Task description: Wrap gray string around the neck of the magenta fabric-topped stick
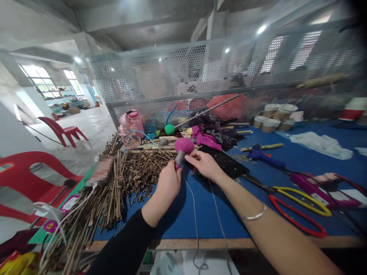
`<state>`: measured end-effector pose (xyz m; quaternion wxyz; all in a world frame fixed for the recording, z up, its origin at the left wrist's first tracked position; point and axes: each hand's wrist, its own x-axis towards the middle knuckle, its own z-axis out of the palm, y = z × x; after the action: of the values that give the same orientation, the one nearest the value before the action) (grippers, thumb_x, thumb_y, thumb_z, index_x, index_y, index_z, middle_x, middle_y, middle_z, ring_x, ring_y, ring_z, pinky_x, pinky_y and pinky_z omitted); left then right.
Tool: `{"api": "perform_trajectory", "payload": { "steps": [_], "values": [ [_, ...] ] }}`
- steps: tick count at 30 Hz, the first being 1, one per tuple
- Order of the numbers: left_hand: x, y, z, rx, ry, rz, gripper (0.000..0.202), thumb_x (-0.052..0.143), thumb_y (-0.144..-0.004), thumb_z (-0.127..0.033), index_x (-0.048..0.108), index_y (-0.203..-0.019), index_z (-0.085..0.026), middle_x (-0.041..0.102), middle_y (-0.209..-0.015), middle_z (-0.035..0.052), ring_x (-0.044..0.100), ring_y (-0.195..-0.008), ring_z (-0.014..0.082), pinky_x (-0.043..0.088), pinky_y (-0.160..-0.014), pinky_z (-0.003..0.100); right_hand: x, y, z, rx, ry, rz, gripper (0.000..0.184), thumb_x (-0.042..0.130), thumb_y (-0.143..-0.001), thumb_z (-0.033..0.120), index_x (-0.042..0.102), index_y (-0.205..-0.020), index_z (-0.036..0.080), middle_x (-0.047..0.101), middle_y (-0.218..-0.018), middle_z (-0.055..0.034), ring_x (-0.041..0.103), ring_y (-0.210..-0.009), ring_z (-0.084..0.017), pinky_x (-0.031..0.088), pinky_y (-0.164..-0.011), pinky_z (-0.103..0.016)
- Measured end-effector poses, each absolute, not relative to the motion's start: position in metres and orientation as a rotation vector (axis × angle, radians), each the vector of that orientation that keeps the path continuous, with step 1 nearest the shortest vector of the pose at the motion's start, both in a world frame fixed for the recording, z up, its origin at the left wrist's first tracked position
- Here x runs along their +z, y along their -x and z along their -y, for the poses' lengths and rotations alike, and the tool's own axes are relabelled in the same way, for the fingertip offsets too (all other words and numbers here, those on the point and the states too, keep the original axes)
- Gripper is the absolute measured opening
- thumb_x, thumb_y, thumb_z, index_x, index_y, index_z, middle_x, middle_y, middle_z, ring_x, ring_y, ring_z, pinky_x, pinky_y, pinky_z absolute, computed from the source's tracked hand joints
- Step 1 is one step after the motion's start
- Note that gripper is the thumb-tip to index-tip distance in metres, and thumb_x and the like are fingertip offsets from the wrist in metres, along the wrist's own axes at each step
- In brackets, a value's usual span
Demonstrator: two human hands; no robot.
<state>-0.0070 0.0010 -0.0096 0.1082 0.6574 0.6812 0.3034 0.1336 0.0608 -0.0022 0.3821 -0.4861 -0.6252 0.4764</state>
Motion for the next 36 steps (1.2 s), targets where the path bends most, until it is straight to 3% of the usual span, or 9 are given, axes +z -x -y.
{"api": "perform_trajectory", "payload": {
  "steps": [2, 6, 8, 16, 19, 21, 25, 30, 36],
  "values": [
    [-0.008, 0.006, 0.001, 0.86, -1.943, -2.025, 0.022, 0.044, -0.084, -0.028, 0.054, -0.099, -0.015, 0.066, -0.084, 0.0129, 0.063, -0.078, 0.0238, 0.041, -0.068, 0.03, -0.009, -0.132, -0.06, 1.153, 1.166, 1.53, 0.031, 0.065, -0.07, 0.045, 0.053, -0.079, 0.018, 0.057, -0.077, -0.0034, 0.054, -0.067, -0.013, 0.042, -0.052, -0.022],
    [-0.002, 0.002, -0.001, 0.803, -1.987, -2.026, 0.021, 0.042, -0.084, -0.022, 0.054, -0.1, -0.016, 0.066, -0.084, 0.0128, 0.063, -0.078, 0.024, 0.042, -0.068, 0.03, -0.014, -0.124, -0.049, 1.839, 0.915, 1.331, 0.035, 0.068, -0.068, 0.037, 0.05, -0.093, 0.021, 0.059, -0.08, -0.0003, 0.057, -0.069, -0.013, 0.048, -0.059, -0.027],
    [0.002, -0.001, -0.005, 0.784, -2.01, -2.014, 0.021, 0.041, -0.084, -0.02, 0.054, -0.099, -0.016, 0.066, -0.083, 0.0133, 0.064, -0.077, 0.0247, 0.042, -0.067, 0.031, -0.012, -0.123, -0.045, 2.005, 0.816, 1.286, 0.038, 0.069, -0.066, 0.034, 0.049, -0.096, 0.022, 0.059, -0.077, 0.0014, 0.057, -0.063, -0.012, 0.049, -0.057, -0.028],
    [-0.005, -0.003, -0.027, 1.002, -1.945, -1.902, 0.021, 0.048, -0.079, -0.021, 0.059, -0.095, -0.013, 0.067, -0.085, 0.0128, 0.063, -0.081, 0.0213, 0.042, -0.07, 0.028, -0.011, -0.134, -0.055, 1.94, 0.916, 1.068, 0.031, 0.073, -0.062, 0.02, 0.048, -0.081, 0.017, 0.05, -0.058, 0.0064, 0.041, -0.042, -0.003, 0.032, -0.038, -0.014],
    [-0.012, 0.0, -0.026, 1.065, -1.92, -1.892, 0.021, 0.05, -0.078, -0.022, 0.06, -0.095, -0.013, 0.067, -0.084, 0.0113, 0.062, -0.078, 0.02, 0.042, -0.069, 0.028, -0.012, -0.137, -0.054, 1.948, 1.016, 1.119, 0.028, 0.072, -0.064, 0.024, 0.048, -0.076, 0.017, 0.046, -0.055, 0.0073, 0.028, -0.036, 0.0, 0.013, -0.032, -0.013],
    [-0.014, 0.002, -0.023, 1.104, -1.916, -1.863, 0.022, 0.051, -0.079, -0.023, 0.06, -0.095, -0.013, 0.067, -0.085, 0.0107, 0.061, -0.077, 0.0193, 0.041, -0.069, 0.028, -0.011, -0.138, -0.053, 1.873, 1.096, 1.236, 0.026, 0.069, -0.067, 0.032, 0.05, -0.075, 0.016, 0.041, -0.05, 0.0084, 0.022, -0.033, -0.001, 0.008, -0.031, -0.015],
    [-0.014, 0.007, -0.018, 1.165, -1.895, -1.799, 0.021, 0.053, -0.079, -0.025, 0.061, -0.094, -0.013, 0.067, -0.082, 0.0091, 0.06, -0.074, 0.0177, 0.041, -0.068, 0.026, -0.012, -0.14, -0.053, 1.699, 1.102, 1.331, 0.027, 0.065, -0.068, 0.04, 0.053, -0.071, 0.016, 0.026, -0.04, 0.0119, 0.016, -0.031, -0.002, 0.007, -0.03, -0.017],
    [-0.013, 0.012, -0.018, 1.241, -1.724, -1.689, 0.021, 0.057, -0.076, -0.03, 0.06, -0.087, -0.013, 0.064, -0.071, 0.0052, 0.056, -0.06, 0.0131, 0.039, -0.056, 0.023, -0.013, -0.14, -0.054, 1.569, 1.036, 1.343, 0.026, 0.067, -0.063, 0.036, 0.05, -0.065, 0.016, 0.031, -0.039, 0.0109, 0.02, -0.031, -0.002, 0.01, -0.03, -0.017],
    [-0.002, 0.01, -0.017, 1.211, -1.211, -1.15, 0.032, 0.064, -0.069, -0.041, 0.047, -0.081, -0.017, 0.047, -0.052, -0.0077, 0.031, -0.032, 0.0028, 0.021, -0.033, 0.016, -0.009, -0.14, -0.051, 1.589, 0.931, 1.35, 0.031, 0.068, -0.062, 0.04, 0.049, -0.064, 0.016, 0.029, -0.04, 0.0111, 0.019, -0.032, -0.002, 0.013, -0.028, -0.016]
  ]
}}
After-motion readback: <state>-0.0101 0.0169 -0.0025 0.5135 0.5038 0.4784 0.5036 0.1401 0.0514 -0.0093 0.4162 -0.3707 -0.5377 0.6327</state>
